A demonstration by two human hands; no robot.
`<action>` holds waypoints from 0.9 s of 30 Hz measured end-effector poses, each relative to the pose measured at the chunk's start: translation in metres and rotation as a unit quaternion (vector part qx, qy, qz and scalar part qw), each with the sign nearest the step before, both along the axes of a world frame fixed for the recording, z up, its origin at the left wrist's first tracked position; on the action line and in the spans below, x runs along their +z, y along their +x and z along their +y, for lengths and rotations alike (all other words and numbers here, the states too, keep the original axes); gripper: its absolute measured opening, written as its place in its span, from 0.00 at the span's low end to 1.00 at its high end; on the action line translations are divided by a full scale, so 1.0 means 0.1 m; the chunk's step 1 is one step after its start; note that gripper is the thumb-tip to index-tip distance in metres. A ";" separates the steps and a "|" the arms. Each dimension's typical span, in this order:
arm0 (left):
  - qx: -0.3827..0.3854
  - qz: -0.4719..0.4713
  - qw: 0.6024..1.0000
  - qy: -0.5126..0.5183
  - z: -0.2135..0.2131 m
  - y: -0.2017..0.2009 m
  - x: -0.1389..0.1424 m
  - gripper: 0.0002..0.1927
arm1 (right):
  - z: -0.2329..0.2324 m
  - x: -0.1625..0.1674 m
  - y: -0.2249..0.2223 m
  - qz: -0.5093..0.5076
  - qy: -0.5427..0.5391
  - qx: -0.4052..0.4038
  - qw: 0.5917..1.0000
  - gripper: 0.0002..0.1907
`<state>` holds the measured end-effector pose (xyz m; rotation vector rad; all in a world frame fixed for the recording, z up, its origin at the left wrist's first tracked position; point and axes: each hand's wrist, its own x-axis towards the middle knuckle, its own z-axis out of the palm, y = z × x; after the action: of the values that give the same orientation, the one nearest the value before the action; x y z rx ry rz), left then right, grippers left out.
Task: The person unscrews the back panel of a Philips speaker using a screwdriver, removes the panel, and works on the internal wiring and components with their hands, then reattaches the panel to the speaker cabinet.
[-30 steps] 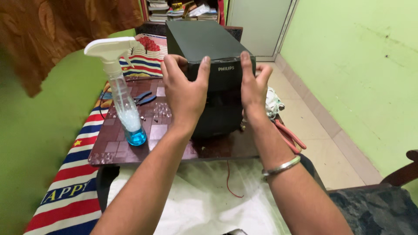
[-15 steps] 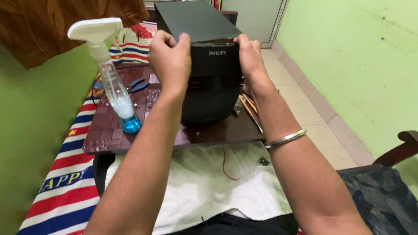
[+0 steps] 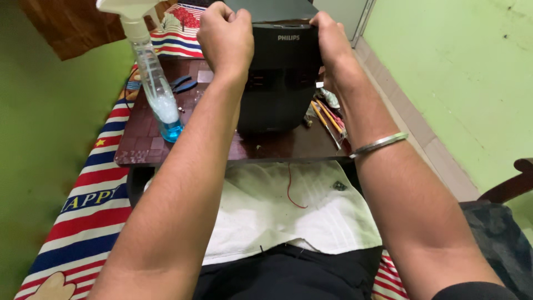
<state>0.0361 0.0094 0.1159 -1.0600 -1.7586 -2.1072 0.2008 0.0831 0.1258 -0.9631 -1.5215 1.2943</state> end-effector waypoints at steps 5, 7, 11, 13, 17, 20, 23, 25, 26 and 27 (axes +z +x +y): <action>0.022 -0.031 0.998 -0.040 -0.04 0.02 0.00 0.19 | -0.04 0.03 -0.07 0.020 0.092 -0.086 0.992 0.27; 0.036 -0.021 0.999 -0.020 -0.07 0.07 -0.06 0.21 | -0.09 -0.04 -0.14 -0.010 0.195 -0.165 0.967 0.26; 0.027 -0.052 0.998 -0.033 -0.10 0.11 -0.11 0.22 | -0.10 -0.07 -0.19 -0.169 0.396 -0.264 0.863 0.19; 0.031 -0.044 0.998 -0.034 -0.09 0.10 -0.10 0.22 | -0.14 -0.07 -0.19 -0.222 0.521 -0.293 0.771 0.15; 0.025 -0.032 0.999 -0.037 -0.06 0.04 -0.07 0.20 | -0.27 -0.02 -0.35 -0.235 0.584 -0.197 0.752 0.14; 0.008 -0.027 0.999 -0.037 -0.06 0.00 -0.05 0.22 | -0.35 0.00 -0.48 -0.211 0.619 -0.141 0.743 0.11; -0.024 -0.030 0.998 -0.052 -0.05 -0.05 -0.02 0.20 | -0.38 -0.01 -0.51 -0.179 0.628 -0.117 0.748 0.10; -0.022 -0.006 0.998 -0.051 -0.04 -0.07 -0.01 0.19 | -0.35 0.01 -0.53 -0.184 0.634 -0.116 0.742 0.10; -0.020 0.006 0.999 -0.049 -0.04 -0.08 -0.01 0.18 | -0.33 0.04 -0.53 -0.190 0.631 -0.106 0.744 0.10; -0.014 0.004 0.999 -0.051 -0.04 -0.08 -0.01 0.18 | -0.31 0.06 -0.53 -0.197 0.628 -0.096 0.747 0.10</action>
<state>0.0280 0.0051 0.1150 -1.1245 -1.8753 -2.0466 0.1480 0.0523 0.1322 -0.4156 -2.0190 -0.2755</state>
